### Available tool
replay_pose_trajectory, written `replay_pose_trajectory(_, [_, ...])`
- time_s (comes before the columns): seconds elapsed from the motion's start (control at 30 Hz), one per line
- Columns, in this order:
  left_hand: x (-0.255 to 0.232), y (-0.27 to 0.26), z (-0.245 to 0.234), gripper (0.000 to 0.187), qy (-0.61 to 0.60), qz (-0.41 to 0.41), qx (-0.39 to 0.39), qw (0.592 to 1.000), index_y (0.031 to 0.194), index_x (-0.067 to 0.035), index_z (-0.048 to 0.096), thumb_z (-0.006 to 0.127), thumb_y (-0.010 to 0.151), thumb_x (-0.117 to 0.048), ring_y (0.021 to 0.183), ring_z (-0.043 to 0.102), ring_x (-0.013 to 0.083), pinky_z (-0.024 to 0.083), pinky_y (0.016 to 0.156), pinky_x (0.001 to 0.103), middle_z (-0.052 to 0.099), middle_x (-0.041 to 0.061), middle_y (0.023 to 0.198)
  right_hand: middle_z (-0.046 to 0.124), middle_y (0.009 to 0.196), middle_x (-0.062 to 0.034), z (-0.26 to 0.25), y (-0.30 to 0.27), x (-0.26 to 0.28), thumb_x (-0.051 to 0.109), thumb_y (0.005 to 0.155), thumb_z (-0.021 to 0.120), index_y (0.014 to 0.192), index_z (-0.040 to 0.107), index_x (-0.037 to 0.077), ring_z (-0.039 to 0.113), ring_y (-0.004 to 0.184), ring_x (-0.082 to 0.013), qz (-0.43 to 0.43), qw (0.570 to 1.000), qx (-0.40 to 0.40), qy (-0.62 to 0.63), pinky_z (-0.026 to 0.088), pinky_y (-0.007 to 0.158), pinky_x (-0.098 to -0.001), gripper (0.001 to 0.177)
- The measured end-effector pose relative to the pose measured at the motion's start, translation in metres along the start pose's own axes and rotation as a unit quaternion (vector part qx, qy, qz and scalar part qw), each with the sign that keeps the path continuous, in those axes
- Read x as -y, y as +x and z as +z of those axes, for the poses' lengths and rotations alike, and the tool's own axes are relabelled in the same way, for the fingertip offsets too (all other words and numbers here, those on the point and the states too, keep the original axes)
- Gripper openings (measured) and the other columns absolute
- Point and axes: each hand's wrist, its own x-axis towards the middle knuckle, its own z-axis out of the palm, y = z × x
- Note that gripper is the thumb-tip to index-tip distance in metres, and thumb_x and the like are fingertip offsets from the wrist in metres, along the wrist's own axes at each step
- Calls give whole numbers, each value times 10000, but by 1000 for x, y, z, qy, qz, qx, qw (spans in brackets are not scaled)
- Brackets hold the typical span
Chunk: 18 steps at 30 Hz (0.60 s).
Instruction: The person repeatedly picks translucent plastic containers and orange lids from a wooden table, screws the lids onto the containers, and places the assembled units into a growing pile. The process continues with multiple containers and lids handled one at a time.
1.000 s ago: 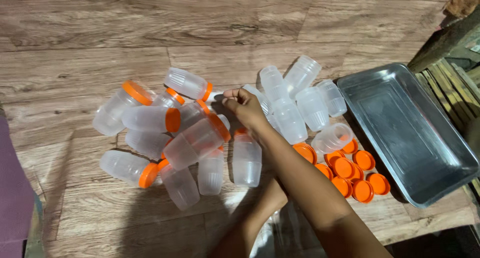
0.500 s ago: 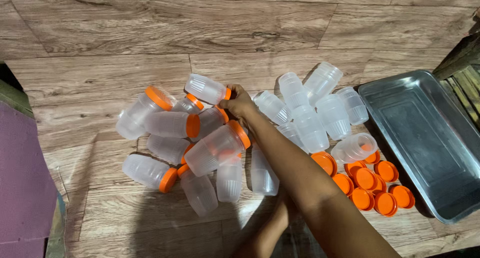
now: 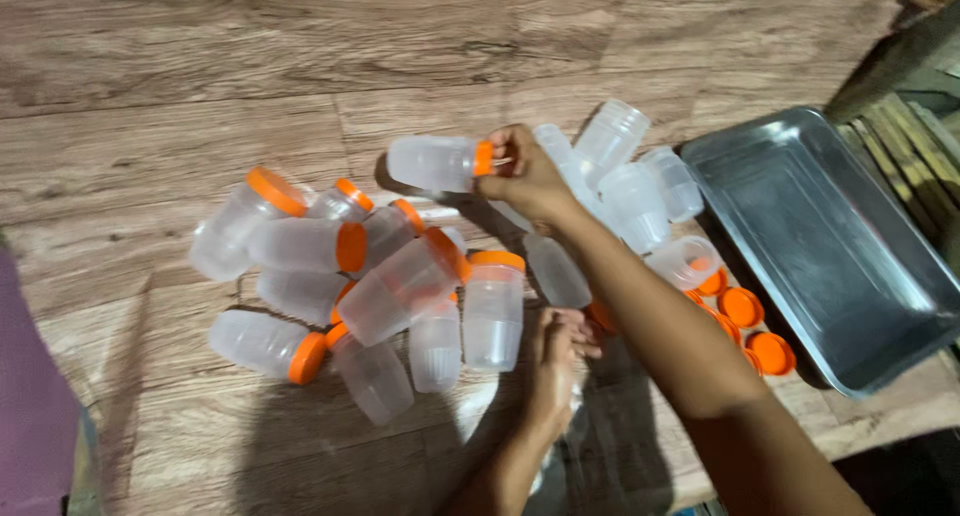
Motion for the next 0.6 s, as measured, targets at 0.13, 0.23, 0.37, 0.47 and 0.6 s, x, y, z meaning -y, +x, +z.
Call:
replay_pose_trajectory(0.13, [-14, 3, 3, 330, -63, 36, -2, 997, 1105, -45, 555, 391, 1080, -330, 898, 665, 223, 555, 820, 374, 662, 127, 968, 551, 1170, -55, -45, -59, 45, -24, 766, 803, 1266, 511, 71, 605, 1010, -145, 1, 1000, -9, -24, 570, 861, -314, 587])
replay_pose_trajectory(0.23, [-20, 6, 4, 334, -53, 42, -9, 998, 1140, -23, 546, 403, 1102, -322, 908, 656, 225, 547, 840, 362, 664, 128, 985, 582, 1209, -61, -62, -100, 73, -8, 816, 795, 1299, 532, 58, 614, 1076, -140, 4, 1000, -6, -27, 574, 927, -308, 554])
replay_pose_trajectory(0.37, [-22, 6, 6, 322, 23, 39, -11, 999, 1209, -15, 532, 437, 1073, -291, 962, 660, 237, 555, 892, 380, 666, 130, 1032, 629, 1156, -51, -71, -139, 91, 8, 809, 789, 1301, 573, 56, 620, 1012, -139, 51, 997, -55, -15, 530, 854, -297, 539])
replay_pose_trajectory(0.47, [-25, 6, 3, 365, 65, 35, -7, 997, 1219, -21, 524, 403, 1056, -325, 975, 689, 250, 584, 901, 389, 681, 144, 1048, 647, 1086, -38, -81, -168, 98, 32, 803, 793, 1289, 611, 55, 610, 917, -142, 93, 989, -92, -63, 500, 760, -308, 519])
replay_pose_trajectory(0.6, [-19, 7, -1, 469, 20, 52, 7, 998, 1216, -6, 508, 308, 1092, -411, 986, 681, 246, 576, 895, 388, 663, 162, 1064, 655, 1101, -12, -99, -203, 96, 62, 804, 797, 1271, 611, 45, 638, 994, -112, 71, 992, -96, -48, 544, 868, -289, 503])
